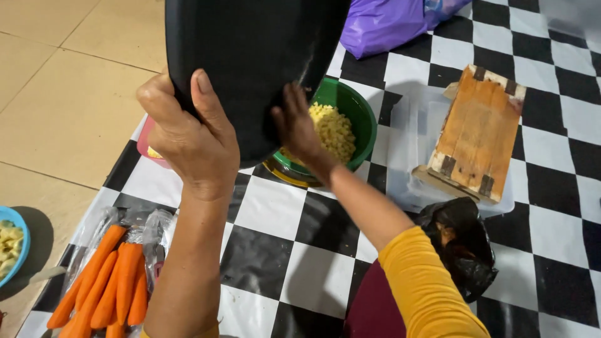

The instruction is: Dicing potatoes using a wooden mandoline slicer and a knife on a floor-based workspace.

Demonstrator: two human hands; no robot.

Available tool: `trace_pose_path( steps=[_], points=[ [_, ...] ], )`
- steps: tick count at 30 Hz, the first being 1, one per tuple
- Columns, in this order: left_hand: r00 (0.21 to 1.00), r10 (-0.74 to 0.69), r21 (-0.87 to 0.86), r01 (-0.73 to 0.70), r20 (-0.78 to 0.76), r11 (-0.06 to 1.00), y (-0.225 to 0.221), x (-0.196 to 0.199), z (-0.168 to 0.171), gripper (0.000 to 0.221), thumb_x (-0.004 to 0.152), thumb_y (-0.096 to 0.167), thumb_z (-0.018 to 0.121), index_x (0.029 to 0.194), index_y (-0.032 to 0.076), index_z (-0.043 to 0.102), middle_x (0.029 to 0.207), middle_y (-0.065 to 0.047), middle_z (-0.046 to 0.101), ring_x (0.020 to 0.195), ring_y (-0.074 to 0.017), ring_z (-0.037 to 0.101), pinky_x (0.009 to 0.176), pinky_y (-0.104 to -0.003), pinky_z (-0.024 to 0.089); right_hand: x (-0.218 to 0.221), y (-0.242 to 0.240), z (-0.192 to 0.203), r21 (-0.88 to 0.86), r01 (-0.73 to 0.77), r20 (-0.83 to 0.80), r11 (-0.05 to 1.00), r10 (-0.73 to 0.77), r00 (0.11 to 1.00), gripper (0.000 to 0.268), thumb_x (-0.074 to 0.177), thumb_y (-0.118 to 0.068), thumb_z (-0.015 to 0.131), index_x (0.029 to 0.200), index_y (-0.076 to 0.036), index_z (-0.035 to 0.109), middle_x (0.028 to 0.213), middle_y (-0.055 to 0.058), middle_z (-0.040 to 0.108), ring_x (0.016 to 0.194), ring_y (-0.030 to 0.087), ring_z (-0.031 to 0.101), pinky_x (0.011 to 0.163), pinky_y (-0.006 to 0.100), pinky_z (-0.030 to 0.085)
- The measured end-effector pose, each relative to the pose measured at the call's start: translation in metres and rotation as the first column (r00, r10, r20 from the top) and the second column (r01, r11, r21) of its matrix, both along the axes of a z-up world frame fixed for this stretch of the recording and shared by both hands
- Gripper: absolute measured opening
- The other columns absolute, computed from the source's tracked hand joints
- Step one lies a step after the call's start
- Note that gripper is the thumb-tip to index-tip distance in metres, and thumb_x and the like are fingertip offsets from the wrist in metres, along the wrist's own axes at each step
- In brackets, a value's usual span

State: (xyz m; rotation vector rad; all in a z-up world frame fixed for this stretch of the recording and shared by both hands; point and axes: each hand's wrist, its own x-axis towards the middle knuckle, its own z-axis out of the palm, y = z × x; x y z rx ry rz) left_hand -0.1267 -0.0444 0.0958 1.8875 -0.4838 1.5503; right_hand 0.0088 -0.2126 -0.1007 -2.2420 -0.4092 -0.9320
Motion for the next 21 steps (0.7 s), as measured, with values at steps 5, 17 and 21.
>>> trace_pose_path(
  steps=[5, 17, 21],
  points=[
    [0.998, 0.055, 0.031, -0.055, 0.000, 0.998, 0.004, -0.004, 0.003, 0.014, 0.111, 0.002, 0.060, 0.109, -0.007, 0.050, 0.084, -0.015, 0.061, 0.058, -0.0215, 0.052, 0.057, -0.035, 0.047, -0.012, -0.006, -0.011, -0.021, -0.207, 0.146, 0.978, 0.208, 0.967, 0.029, 0.091, 0.001, 0.069, 0.120, 0.000, 0.070, 0.116, 0.014, 0.066, 0.100, 0.029, 0.061, 0.085, 0.038, 0.053],
    [0.993, 0.107, 0.061, -0.104, -0.040, 0.993, 0.014, -0.005, 0.001, 0.015, 0.113, 0.002, 0.059, 0.108, -0.005, 0.047, 0.086, -0.013, 0.052, 0.051, -0.0205, 0.047, 0.050, -0.036, 0.043, -0.017, -0.029, 0.024, -0.017, -0.068, 0.153, 0.998, 0.070, 0.986, 0.045, 0.098, -0.002, 0.066, 0.140, -0.005, 0.051, 0.144, 0.016, 0.045, 0.124, 0.035, 0.056, 0.097, 0.039, 0.059],
    [0.994, 0.105, 0.053, -0.105, -0.007, 0.993, 0.012, -0.010, 0.006, 0.017, 0.113, 0.005, 0.059, 0.108, -0.006, 0.048, 0.085, -0.014, 0.057, 0.054, -0.0216, 0.050, 0.054, -0.037, 0.046, -0.002, -0.036, 0.007, -0.166, -0.095, 0.220, 0.982, 0.130, 0.967, 0.024, 0.093, -0.007, 0.070, 0.117, -0.001, 0.065, 0.123, 0.015, 0.061, 0.119, 0.037, 0.055, 0.101, 0.046, 0.051]
  ],
)
